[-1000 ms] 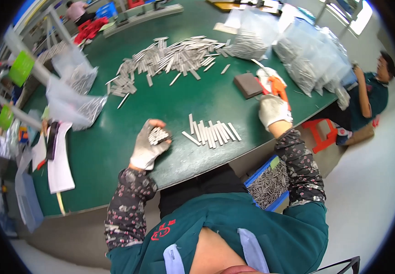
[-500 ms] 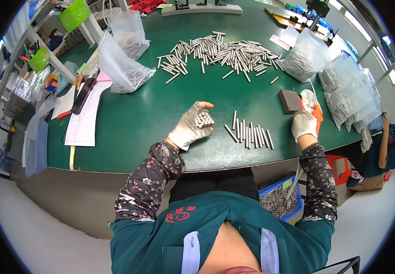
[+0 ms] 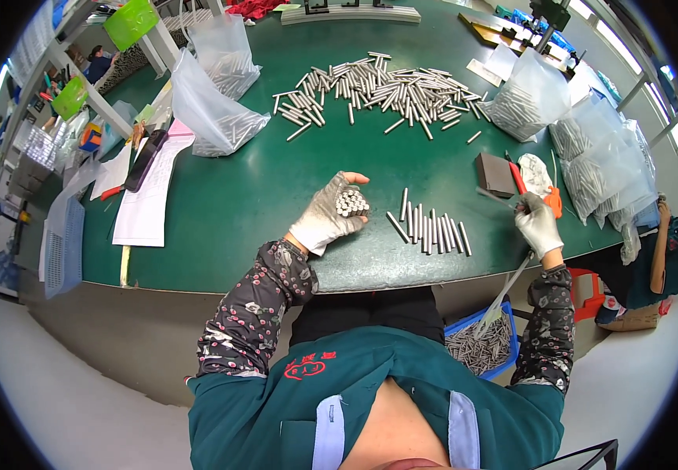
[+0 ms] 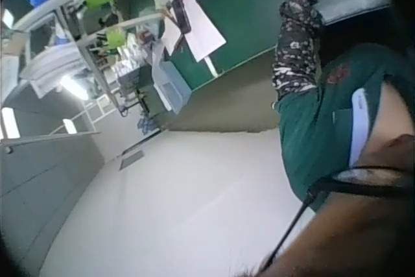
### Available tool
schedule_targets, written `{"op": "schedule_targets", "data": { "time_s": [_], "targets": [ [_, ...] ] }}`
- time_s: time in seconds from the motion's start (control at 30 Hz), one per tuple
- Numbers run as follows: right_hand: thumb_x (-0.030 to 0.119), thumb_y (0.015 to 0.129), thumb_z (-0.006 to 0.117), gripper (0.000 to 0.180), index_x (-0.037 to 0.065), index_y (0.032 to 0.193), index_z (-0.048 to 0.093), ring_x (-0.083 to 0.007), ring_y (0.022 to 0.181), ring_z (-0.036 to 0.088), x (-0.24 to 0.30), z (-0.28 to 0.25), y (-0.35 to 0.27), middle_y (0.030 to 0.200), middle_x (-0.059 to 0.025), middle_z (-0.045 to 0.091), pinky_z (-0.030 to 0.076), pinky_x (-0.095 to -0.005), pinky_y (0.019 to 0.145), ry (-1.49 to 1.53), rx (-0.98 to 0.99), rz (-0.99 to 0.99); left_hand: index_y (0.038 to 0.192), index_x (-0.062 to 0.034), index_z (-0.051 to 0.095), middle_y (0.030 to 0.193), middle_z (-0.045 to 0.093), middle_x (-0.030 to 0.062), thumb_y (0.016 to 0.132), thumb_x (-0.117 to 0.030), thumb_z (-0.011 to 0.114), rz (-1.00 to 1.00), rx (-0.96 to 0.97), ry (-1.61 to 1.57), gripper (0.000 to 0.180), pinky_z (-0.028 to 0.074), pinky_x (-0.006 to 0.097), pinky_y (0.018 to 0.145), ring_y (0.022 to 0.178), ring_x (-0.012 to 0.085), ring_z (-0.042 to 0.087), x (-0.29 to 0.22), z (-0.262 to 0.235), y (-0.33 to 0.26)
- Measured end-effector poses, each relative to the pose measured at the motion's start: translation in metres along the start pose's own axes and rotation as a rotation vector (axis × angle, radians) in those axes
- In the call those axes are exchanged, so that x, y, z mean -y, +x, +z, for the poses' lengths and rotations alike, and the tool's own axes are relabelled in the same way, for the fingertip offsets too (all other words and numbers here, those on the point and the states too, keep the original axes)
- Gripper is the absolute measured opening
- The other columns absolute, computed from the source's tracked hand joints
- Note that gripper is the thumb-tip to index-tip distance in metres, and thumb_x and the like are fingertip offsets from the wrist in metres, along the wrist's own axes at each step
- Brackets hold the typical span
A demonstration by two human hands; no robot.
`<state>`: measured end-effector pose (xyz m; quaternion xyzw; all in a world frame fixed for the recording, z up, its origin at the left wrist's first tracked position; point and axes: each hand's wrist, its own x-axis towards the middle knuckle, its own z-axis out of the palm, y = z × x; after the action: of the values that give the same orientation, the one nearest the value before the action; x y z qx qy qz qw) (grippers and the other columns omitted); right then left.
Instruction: Sorting, cleaning with a compressed air blow gun, and bagging small metal pins at a factory workbench.
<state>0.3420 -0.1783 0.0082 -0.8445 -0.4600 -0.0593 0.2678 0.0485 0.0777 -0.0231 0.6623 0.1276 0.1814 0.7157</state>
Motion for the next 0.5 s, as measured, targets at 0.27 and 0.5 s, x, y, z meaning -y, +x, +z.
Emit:
{"op": "schedule_targets", "data": {
  "time_s": [0.27,0.5],
  "targets": [
    [0.016,0.079,0.060,0.029,0.000,0.103,0.057,-0.0128,0.086,0.056,-0.024,-0.016,-0.023,0.095,-0.0092,0.061,0.044,-0.0247,0.076,0.531,-0.396,0.380,0.118,-0.0066,0.040,0.084,0.052,-0.0002,0.065,0.009,0.067,-0.003,-0.011,0.029,0.061,0.043,0.020,0.072,0.078,0.0067,0.051,-0.003,0.001,-0.001],
    [0.036,0.068,0.064,0.050,0.005,0.106,0.052,-0.0352,0.086,0.058,0.007,-0.001,-0.051,0.095,-0.0179,0.059,0.046,-0.0418,0.076,-0.260,-0.242,0.653,0.118,-0.0062,0.040,0.084,0.053,-0.0001,0.065,0.009,0.067,-0.008,-0.007,0.000,0.061,0.043,0.020,0.072,0.078,0.0071,0.051,-0.004,0.000,-0.002]
  ]
}}
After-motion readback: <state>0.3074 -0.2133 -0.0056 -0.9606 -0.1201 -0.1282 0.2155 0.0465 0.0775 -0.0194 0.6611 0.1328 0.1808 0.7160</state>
